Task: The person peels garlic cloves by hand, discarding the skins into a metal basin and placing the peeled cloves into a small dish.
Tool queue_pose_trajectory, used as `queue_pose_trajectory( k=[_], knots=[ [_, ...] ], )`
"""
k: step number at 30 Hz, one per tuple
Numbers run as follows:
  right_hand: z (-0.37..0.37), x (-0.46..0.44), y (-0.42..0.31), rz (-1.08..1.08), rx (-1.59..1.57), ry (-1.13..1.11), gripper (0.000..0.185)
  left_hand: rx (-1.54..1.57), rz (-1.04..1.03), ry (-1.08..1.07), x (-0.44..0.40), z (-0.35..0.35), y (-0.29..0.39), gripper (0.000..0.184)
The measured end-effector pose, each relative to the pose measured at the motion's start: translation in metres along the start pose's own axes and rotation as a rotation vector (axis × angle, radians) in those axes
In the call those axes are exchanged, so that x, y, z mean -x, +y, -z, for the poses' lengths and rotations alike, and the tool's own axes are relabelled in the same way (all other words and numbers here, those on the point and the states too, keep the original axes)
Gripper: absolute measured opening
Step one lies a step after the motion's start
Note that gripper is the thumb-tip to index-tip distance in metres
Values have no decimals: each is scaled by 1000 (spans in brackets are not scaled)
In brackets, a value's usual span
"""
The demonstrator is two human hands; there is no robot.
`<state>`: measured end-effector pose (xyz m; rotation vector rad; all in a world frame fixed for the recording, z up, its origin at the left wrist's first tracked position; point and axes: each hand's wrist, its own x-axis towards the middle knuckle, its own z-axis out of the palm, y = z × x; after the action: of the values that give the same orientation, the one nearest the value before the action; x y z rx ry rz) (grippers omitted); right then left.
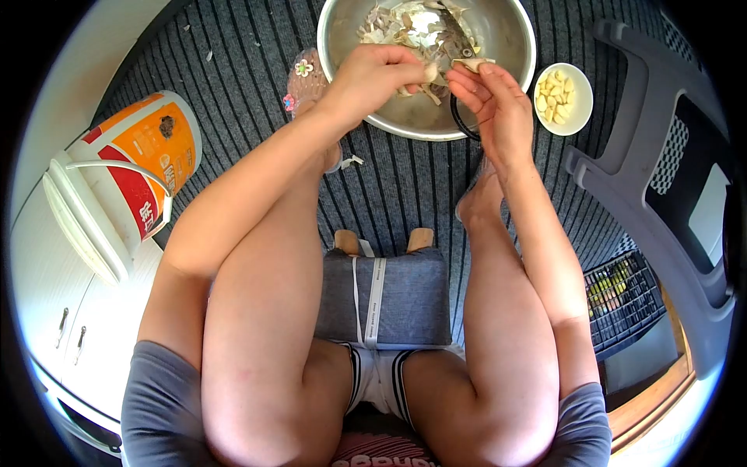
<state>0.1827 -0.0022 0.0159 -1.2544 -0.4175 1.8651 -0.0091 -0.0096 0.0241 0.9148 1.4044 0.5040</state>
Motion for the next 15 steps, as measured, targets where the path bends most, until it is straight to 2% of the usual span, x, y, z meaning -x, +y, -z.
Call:
queue_pose_trajectory(
  k=[4,7,10,15],
  knots=[
    [-2,0,4,14,363,9,22,-232,-79,80,-7,2,-18,18],
    [3,-3,17,55,454,-45,24,-444,-145,88,-9,2,-14,20],
    [5,1,17,79,555,-73,25,-459,-441,87,-11,-1,-13,20],
    [1,4,16,72,609,-102,24,-534,-562,65,-9,-4,-7,16]
  ],
)
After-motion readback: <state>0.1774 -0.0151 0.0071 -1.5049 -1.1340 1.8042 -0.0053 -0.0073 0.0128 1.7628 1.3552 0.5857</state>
